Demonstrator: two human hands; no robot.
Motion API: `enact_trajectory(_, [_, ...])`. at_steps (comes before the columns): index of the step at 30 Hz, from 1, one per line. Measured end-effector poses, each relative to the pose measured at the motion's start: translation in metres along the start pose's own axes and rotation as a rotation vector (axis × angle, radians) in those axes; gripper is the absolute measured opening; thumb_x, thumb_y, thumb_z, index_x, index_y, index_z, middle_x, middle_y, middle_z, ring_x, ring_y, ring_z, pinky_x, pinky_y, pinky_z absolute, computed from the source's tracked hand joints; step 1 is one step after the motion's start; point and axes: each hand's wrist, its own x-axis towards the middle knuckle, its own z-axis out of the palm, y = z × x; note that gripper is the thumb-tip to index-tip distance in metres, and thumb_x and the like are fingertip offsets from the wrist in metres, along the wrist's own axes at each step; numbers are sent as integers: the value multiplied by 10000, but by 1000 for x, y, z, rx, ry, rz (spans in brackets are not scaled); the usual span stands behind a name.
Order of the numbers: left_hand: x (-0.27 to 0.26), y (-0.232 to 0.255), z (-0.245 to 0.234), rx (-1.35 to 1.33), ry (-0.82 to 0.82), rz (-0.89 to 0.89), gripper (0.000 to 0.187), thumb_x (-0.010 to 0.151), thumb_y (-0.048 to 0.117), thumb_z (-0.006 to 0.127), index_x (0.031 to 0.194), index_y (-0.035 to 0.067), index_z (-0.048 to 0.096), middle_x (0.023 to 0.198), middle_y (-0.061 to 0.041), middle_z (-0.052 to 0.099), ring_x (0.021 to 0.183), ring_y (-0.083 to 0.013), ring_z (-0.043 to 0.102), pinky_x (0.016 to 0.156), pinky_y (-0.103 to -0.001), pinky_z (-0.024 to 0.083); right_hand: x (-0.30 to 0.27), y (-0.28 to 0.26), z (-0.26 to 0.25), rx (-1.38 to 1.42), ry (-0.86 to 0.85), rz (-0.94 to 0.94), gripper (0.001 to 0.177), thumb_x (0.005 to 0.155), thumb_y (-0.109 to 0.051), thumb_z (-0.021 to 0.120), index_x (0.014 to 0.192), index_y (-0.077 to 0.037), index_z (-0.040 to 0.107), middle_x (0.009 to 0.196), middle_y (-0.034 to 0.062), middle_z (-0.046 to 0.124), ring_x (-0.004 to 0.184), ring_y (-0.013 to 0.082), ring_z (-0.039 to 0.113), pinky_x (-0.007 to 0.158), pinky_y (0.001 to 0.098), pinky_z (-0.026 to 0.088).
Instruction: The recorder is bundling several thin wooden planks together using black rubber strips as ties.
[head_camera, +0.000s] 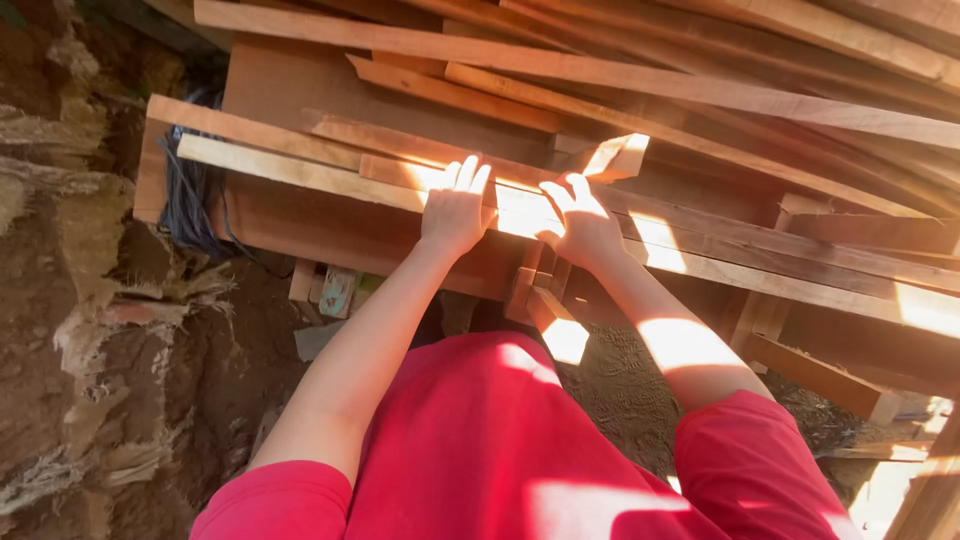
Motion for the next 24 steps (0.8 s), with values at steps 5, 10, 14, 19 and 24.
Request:
enact_trajectory(5, [-26, -13, 18, -60, 13, 75, 335, 992, 430, 514, 1033, 148, 690, 904, -79, 716, 925, -330, 687, 881, -479, 452, 14, -6, 3, -17, -74, 71, 837, 874, -492, 743, 1563, -185, 381, 1557, 163, 362, 1318, 450, 560, 1073, 557, 521])
enact_trajectory(10, [-61, -63, 17, -266, 253, 239, 419, 963, 422, 649, 1253, 122, 606, 1063, -67, 624, 1036, -279, 634, 935, -410, 468, 52, -58, -16, -44, -242, 98, 898, 954, -579, 584, 1643, -125, 229, 1374, 191, 622, 1338, 412, 565, 1119, 612, 442])
enact_trajectory(14, [-95, -139, 5, -697, 339, 123, 161, 1042, 236, 622, 1159, 179, 718, 1083, -18, 726, 1065, -239, 700, 956, -350, 536, 88, -138, -23, -60, -169, -46, 732, 940, -615, 615, 1384, -34, 583, 1230, 209, 706, 1145, 429, 679, 991, 548, 521])
enact_trajectory(19, [-171, -288, 25, -744, 507, -223, 142, 1051, 237, 637, 1134, 212, 750, 1045, 3, 753, 988, -226, 728, 854, -324, 586, 104, -265, 19, 35, -141, -304, 664, 890, -438, 752, 1424, -93, 559, 1256, 210, 678, 1075, 439, 693, 910, 574, 558])
enact_trajectory(24, [-218, -402, 21, -687, 525, -534, 138, 1006, 165, 670, 1126, 154, 737, 1017, -77, 738, 925, -289, 737, 750, -386, 603, 142, -370, 139, 281, -312, -414, 637, 898, -519, 724, 1413, -168, 593, 1262, 86, 721, 1062, 332, 737, 890, 492, 586])
